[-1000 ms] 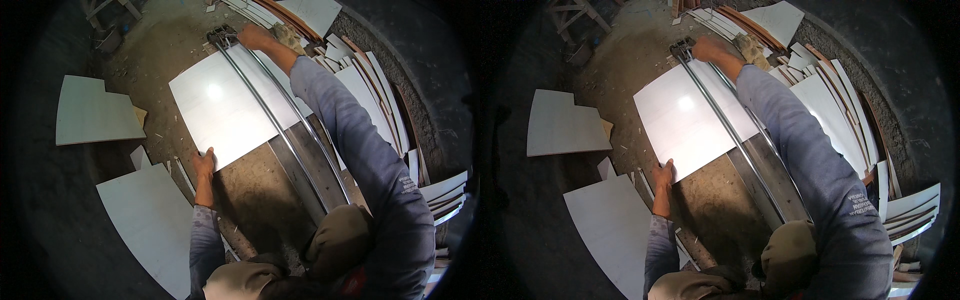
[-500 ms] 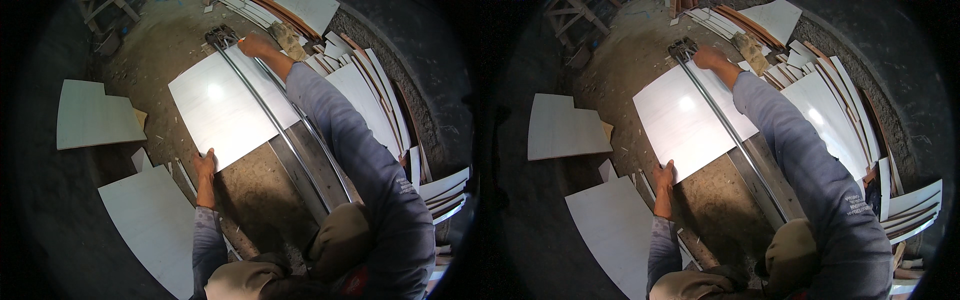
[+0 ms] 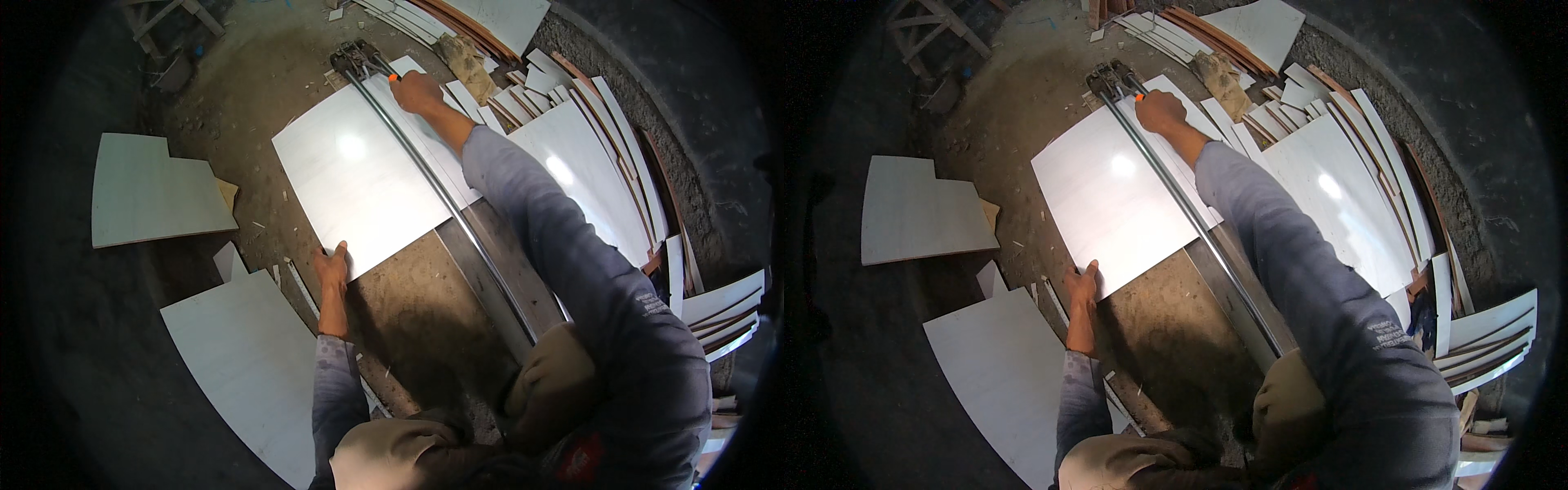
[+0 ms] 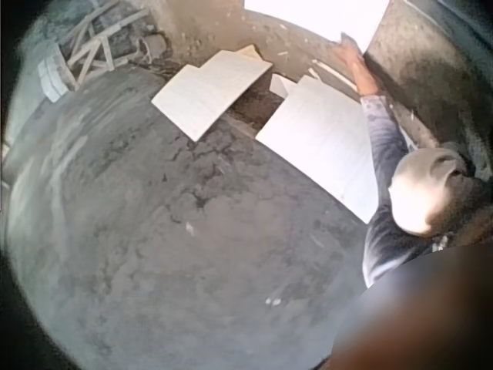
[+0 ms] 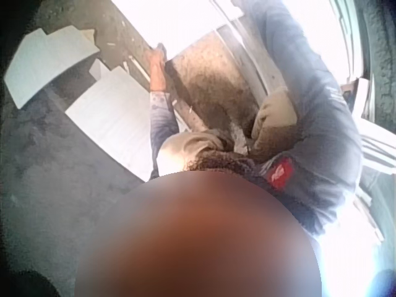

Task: The person measures and cuts white rectangular panels using a manual tile cutter. They measure the panel, position it on the cutter, score it with the cutting head, and snap it along the scored line. The person repeats this process for multiple panels, wiping the surface with a cloth between cuts.

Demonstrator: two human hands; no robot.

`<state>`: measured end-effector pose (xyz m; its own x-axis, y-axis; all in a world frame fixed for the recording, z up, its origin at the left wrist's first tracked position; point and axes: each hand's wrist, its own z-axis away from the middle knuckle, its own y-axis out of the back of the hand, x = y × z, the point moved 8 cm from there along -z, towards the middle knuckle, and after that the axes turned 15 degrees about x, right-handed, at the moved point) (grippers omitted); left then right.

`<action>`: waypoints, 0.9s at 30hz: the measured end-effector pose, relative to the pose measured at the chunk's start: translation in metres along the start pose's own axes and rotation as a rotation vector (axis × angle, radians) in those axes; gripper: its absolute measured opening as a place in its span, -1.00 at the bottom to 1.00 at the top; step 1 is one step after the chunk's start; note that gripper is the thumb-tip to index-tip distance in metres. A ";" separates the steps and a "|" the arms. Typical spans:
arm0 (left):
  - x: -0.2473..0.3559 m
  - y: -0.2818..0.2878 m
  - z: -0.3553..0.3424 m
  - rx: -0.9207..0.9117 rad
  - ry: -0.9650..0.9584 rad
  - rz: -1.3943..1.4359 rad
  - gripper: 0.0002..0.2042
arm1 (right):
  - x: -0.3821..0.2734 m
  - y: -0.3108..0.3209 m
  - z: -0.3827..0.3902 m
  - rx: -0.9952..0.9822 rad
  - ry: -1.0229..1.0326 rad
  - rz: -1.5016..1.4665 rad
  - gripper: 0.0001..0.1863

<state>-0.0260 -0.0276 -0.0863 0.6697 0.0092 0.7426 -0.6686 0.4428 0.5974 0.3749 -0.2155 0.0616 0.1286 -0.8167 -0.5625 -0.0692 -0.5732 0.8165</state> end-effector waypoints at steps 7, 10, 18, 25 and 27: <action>-0.009 0.002 -0.006 -0.086 0.015 -0.086 -0.17 | -0.017 -0.009 -0.032 -0.083 -0.052 -0.150 -0.41; -0.025 0.003 -0.010 -0.113 0.015 -0.060 -0.16 | -0.013 -0.006 -0.027 -0.168 -0.177 -0.368 -0.30; -0.086 0.027 -0.020 -0.164 0.149 0.159 -0.10 | 0.059 0.066 0.193 -0.137 0.593 -0.284 -0.49; -0.066 0.061 -0.027 -0.139 0.091 0.237 -0.20 | 0.088 0.037 0.327 -0.306 0.365 -0.308 -0.27; -0.061 0.064 -0.026 -0.230 0.141 0.304 -0.27 | 0.099 0.010 0.317 -0.281 0.211 -0.134 -0.21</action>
<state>-0.1015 0.0231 -0.1015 0.5013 0.2866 0.8164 -0.7638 0.5899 0.2620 0.0735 -0.3226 -0.0270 0.3215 -0.6869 -0.6517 0.2324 -0.6100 0.7576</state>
